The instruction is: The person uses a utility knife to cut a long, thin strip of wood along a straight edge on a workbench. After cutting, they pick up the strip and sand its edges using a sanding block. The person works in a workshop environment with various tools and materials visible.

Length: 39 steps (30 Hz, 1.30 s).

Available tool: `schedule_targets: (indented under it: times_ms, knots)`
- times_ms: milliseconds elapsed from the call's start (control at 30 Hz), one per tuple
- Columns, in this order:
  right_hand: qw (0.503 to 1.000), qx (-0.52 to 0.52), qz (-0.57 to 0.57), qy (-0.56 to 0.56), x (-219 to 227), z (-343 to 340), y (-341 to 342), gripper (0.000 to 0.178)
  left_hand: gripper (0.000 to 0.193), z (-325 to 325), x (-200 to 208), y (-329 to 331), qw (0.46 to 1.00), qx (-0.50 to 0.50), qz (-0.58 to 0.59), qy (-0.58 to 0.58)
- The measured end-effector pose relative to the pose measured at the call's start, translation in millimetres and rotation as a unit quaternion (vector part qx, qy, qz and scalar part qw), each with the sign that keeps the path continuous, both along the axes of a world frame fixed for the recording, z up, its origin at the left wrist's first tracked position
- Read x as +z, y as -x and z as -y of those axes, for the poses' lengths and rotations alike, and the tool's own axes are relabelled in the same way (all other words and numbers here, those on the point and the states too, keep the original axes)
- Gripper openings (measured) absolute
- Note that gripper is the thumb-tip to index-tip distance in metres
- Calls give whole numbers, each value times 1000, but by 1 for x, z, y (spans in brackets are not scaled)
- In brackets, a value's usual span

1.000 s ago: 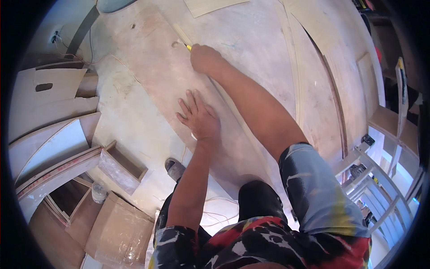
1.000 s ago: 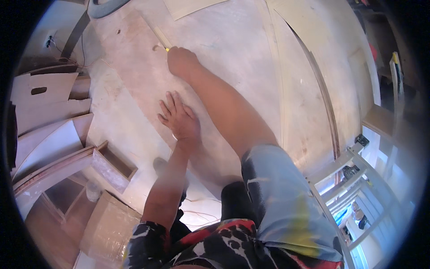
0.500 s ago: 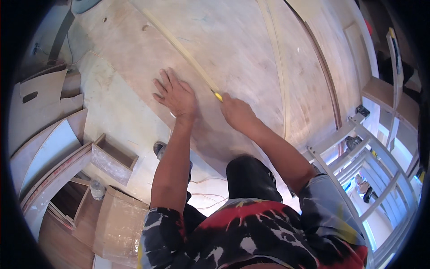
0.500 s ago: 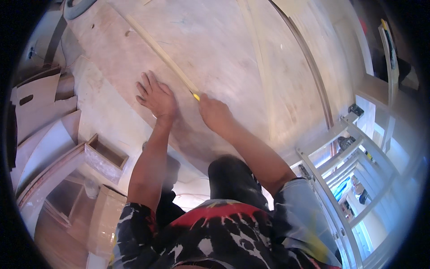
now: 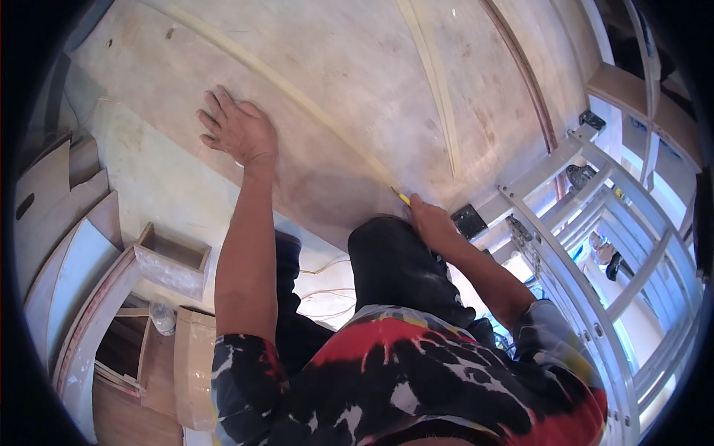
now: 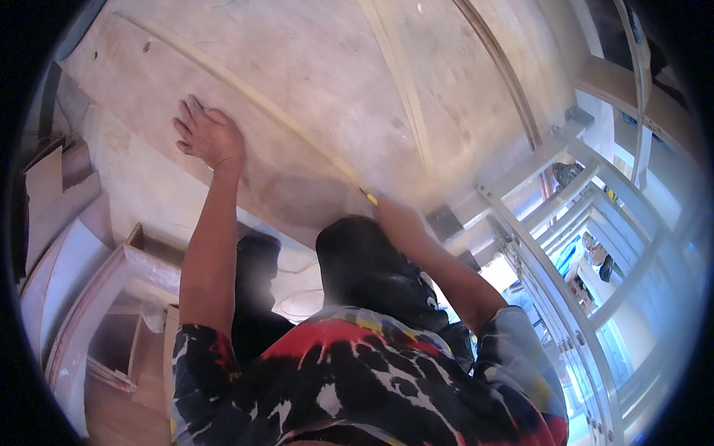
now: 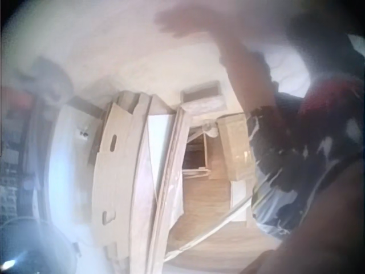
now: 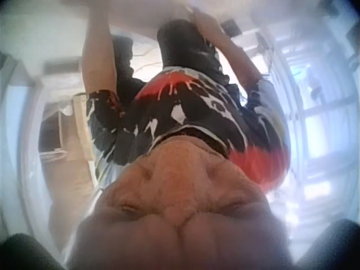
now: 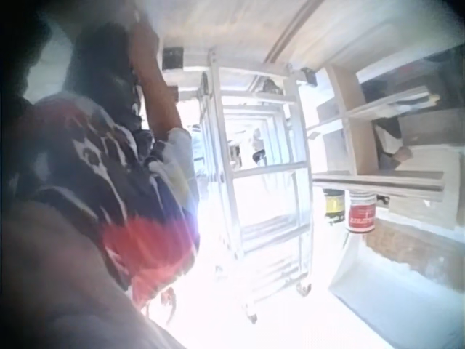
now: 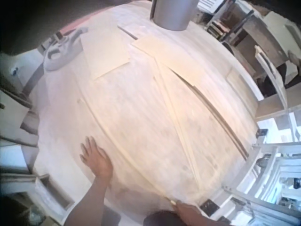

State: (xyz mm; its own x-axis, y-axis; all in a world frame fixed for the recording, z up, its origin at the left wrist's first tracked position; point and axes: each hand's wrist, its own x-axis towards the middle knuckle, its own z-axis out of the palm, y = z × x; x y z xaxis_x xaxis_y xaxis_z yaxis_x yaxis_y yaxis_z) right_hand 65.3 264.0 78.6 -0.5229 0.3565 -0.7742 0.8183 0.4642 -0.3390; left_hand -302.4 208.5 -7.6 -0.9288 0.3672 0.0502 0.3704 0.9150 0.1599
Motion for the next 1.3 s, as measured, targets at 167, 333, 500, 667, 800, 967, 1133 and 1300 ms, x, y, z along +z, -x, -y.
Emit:
schedule_targets:
  times_ms: [167, 333, 500, 667, 800, 967, 1133, 1300]
  knots:
    - [1000, -5, 19, -1, -1, 4, -18, 25, 51, 1, -1, 1, 1000, 4, 2, 1]
    - [1000, 25, 19, 3, -1, 12, -50, 26, 51, -1, 4, 0, 1000, -4, 3, -6]
    - [995, 70, 61, 30, 30, -17, 5, 29, 50, 4, 3, 4, 1000, -5, -1, 9]
    - [981, -27, -190, -30, 20, -69, 175, 29, 54, 2, 10, 2, 999, 10, 30, 12]
    - [953, -52, -291, -68, -39, -91, 347, 27, 52, -1, 15, 3, 999, 11, 48, 1]
    - [931, -56, -356, -59, -53, -107, 493, 35, 54, -4, 17, 2, 997, 18, 71, 16]
    - [947, 13, -315, -68, -71, -118, 553, 34, 57, -2, 18, 1, 997, 13, 75, 22]
    - [955, 59, -284, -58, -56, -118, 569, 37, 58, 3, 10, 2, 997, 16, 70, 15]
